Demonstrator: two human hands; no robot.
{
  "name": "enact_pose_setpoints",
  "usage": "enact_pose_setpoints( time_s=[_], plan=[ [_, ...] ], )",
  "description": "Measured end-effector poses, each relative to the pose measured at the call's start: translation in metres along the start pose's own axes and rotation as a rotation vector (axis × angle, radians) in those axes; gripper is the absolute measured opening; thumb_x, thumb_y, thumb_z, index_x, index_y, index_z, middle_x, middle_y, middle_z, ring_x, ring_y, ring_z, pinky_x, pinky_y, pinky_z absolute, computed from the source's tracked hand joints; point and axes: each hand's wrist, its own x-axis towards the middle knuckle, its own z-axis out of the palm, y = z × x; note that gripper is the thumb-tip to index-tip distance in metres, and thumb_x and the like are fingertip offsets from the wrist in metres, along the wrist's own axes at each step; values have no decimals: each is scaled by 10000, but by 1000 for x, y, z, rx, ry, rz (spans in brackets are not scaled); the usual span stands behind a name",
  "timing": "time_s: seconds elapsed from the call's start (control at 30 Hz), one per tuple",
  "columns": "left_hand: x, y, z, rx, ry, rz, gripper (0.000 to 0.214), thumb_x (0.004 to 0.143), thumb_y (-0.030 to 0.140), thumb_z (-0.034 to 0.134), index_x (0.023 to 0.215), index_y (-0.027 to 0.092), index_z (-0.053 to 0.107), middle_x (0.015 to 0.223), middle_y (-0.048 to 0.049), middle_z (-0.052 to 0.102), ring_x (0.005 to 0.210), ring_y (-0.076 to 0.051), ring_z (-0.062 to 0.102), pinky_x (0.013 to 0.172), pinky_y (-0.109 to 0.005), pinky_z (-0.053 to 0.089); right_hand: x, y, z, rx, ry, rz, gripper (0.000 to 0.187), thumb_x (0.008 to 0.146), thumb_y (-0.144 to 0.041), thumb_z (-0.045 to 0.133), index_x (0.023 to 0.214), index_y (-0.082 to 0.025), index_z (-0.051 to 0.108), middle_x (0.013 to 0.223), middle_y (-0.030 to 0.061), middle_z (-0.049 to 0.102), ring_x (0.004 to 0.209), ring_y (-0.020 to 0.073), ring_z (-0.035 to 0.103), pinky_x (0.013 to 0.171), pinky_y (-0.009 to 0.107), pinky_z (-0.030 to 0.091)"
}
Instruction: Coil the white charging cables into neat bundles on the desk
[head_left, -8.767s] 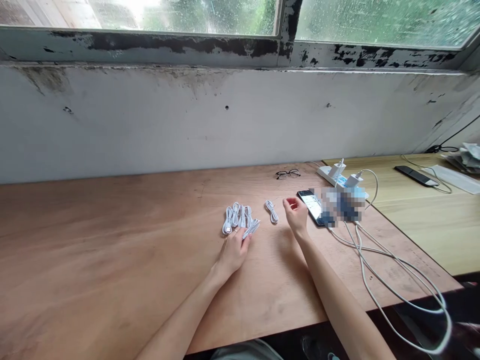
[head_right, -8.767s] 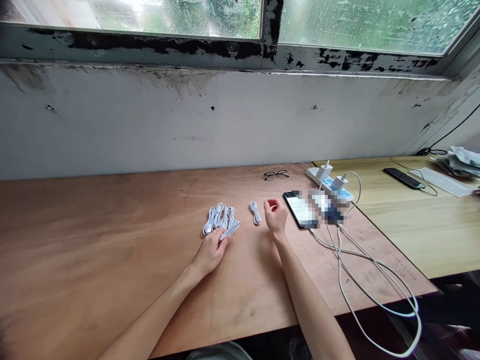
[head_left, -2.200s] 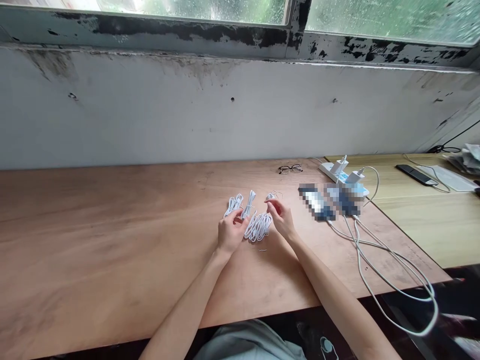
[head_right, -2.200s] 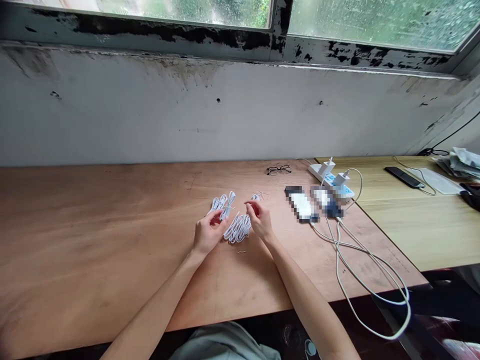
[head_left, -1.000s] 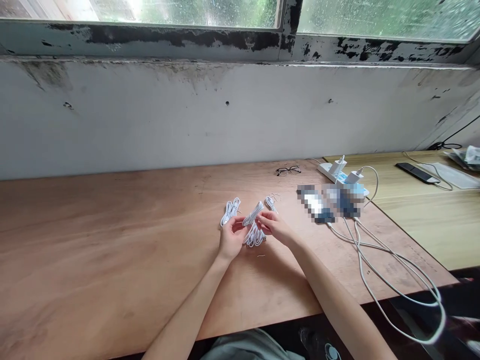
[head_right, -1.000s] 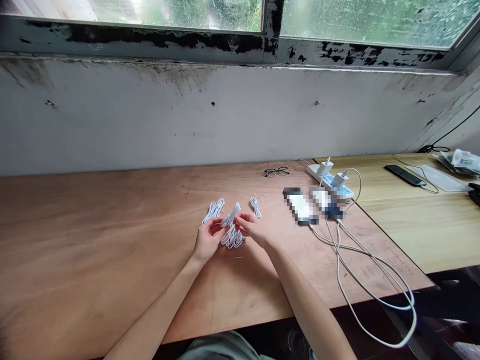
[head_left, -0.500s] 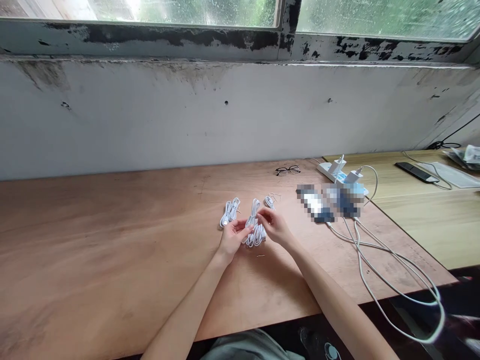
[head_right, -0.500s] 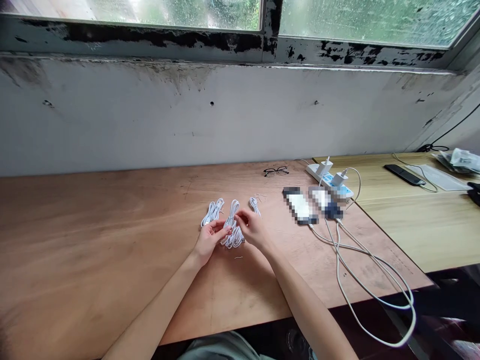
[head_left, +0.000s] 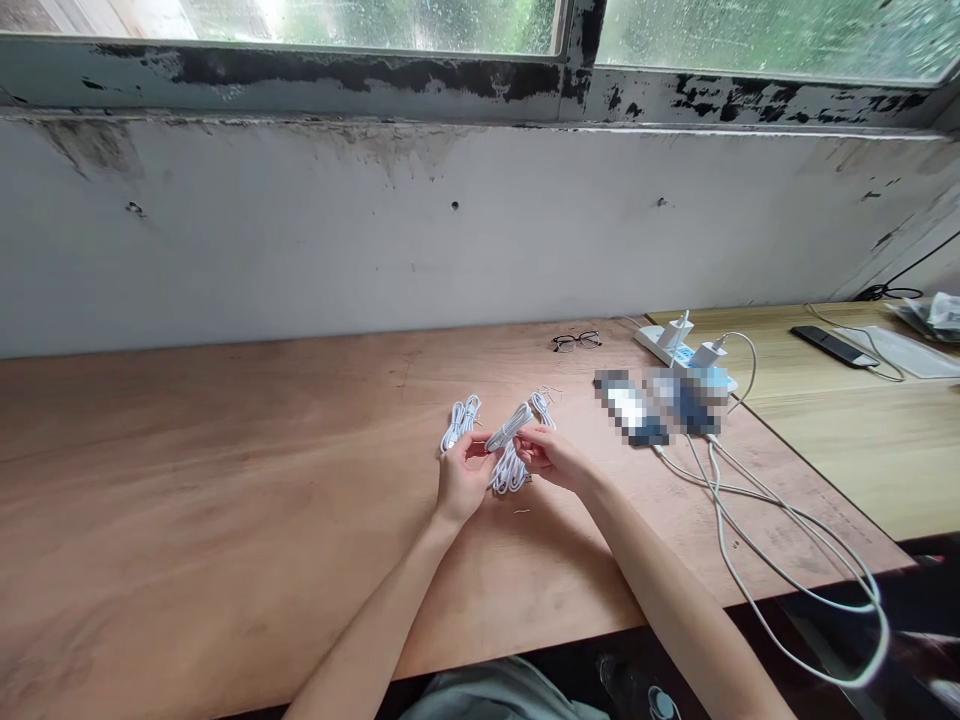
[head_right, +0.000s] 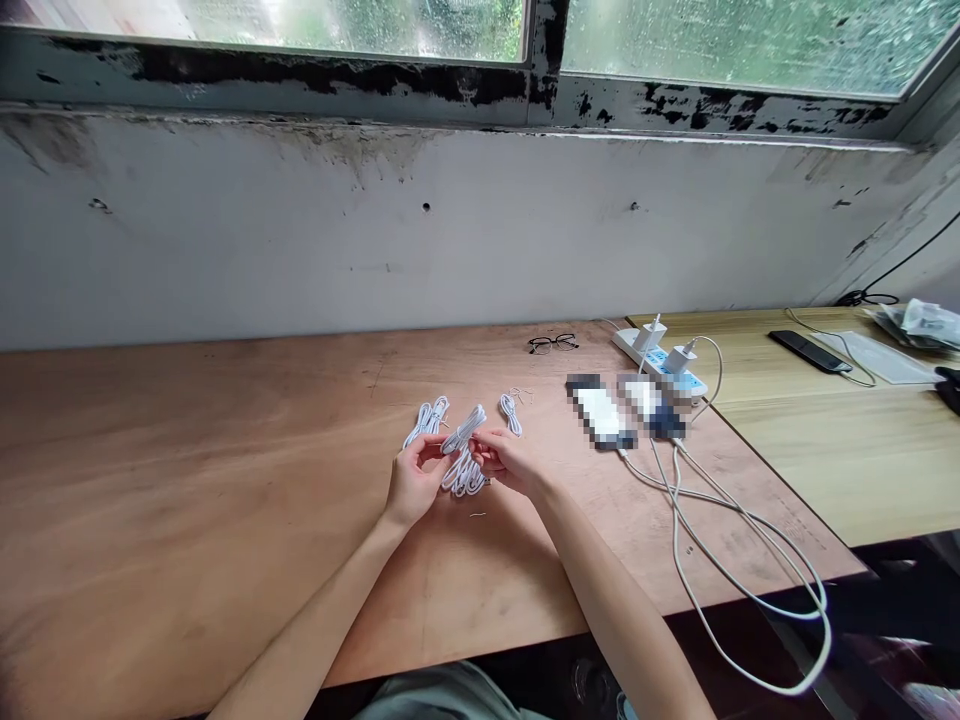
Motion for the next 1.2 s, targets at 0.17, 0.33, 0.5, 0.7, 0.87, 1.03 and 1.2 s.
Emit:
enact_pose_setpoints(
  time_s=[0.17, 0.33, 0.5, 0.7, 0.87, 1.03, 1.2],
  plan=[
    [-1, 2, -1, 91, 52, 42, 195, 725, 268, 641, 888, 161, 643, 823, -54, 700, 749, -173, 668, 742, -311, 534, -1, 0, -3, 91, -76, 72, 313, 768, -419, 594, 611, -170, 492, 438, -101, 283, 368, 33, 97, 347, 199, 70],
    [0, 4, 0, -21, 45, -27, 220, 693, 272, 677, 874, 152, 645, 843, -62, 704, 762, -178, 667, 751, -315, 529, 0, 2, 2, -65, 28, -113, 316, 756, -457, 609, 664, -172, 507, 512, -71, 385, 387, 32, 187, 372, 198, 137],
    [3, 11, -1, -403, -65, -320, 322, 588, 283, 767, 838, 130, 632, 795, -59, 708, 722, -175, 664, 683, -279, 523, -2, 5, 7, -714, 303, -533, 279, 866, -381, 459, 686, -176, 518, 583, -9, 470, 518, 99, 406, 491, 230, 312],
    [4, 14, -8, -667, -234, -626, 315, 586, 278, 778, 832, 131, 647, 745, -36, 681, 637, -106, 631, 548, -181, 466, -4, 6, 4, -1204, 349, -766, 224, 883, -244, 381, 747, -179, 547, 635, 17, 485, 577, 123, 414, 573, 258, 332],
    [6, 7, -5, -451, -74, -321, 359, 544, 261, 795, 819, 141, 598, 789, -35, 692, 739, -166, 661, 713, -279, 523, 2, 6, 12, -567, 255, -386, 348, 864, -440, 428, 633, -181, 461, 544, -32, 408, 463, 80, 323, 448, 229, 243],
    [6, 2, -3, -354, -67, -222, 299, 606, 264, 753, 823, 139, 589, 819, -58, 699, 777, -190, 673, 748, -312, 523, 1, 3, 11, -44, 25, -18, 349, 738, -474, 612, 634, -174, 468, 489, -75, 361, 388, 37, 182, 384, 216, 104],
    [5, 4, -2, -411, -75, -295, 328, 556, 251, 788, 804, 139, 604, 796, -49, 704, 750, -171, 663, 740, -294, 515, 2, 6, 8, -26, 84, -108, 348, 714, -470, 640, 641, -173, 474, 497, -80, 342, 398, 33, 186, 391, 202, 136]
  ],
)
